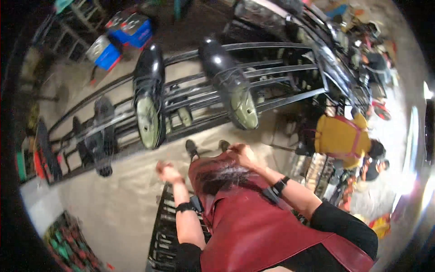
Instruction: Moving shoe soles and uppers from storage racks to a conveyor belt processing line.
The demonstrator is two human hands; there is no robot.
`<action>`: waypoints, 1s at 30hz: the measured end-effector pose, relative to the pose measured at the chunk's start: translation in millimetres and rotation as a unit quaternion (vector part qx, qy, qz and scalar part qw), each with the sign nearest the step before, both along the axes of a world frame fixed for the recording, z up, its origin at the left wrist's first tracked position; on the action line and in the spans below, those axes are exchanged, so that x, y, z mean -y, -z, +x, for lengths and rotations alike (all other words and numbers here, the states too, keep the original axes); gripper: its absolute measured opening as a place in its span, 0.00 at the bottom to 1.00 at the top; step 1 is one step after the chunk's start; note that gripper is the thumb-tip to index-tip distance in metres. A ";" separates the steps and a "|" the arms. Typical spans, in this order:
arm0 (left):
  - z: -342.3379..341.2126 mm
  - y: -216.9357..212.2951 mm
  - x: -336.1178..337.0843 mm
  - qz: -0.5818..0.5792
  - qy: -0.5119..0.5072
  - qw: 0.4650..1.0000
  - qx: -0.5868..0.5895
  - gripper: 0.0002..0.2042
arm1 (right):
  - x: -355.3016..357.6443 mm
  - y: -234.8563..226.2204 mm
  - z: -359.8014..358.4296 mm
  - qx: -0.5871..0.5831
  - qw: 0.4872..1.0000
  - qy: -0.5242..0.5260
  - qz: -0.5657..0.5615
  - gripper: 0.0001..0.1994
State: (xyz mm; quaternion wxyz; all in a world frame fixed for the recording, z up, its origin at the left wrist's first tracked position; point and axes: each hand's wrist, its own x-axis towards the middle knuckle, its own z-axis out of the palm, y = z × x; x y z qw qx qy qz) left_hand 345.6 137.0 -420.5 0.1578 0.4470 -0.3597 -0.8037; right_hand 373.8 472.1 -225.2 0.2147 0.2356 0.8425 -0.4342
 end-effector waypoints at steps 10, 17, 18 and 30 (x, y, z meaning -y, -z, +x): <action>-140.6 -313.2 37.5 -0.558 0.225 0.791 -0.109 0.15 | -44.5 -200.1 -68.5 -0.353 0.879 0.321 -0.003 0.22; -176.2 -459.7 -86.8 -0.570 0.591 0.563 -0.094 0.35 | -0.7 -199.2 -171.4 -0.108 0.990 0.091 0.007 0.48; -161.1 -470.8 -101.3 -0.603 0.585 0.534 -0.097 0.37 | 6.1 -193.4 -157.0 -0.158 0.979 0.081 0.102 0.51; 66.5 -473.1 -264.4 -0.388 0.807 0.339 -0.288 0.36 | -84.0 -157.7 257.5 -0.242 0.949 0.187 0.078 0.34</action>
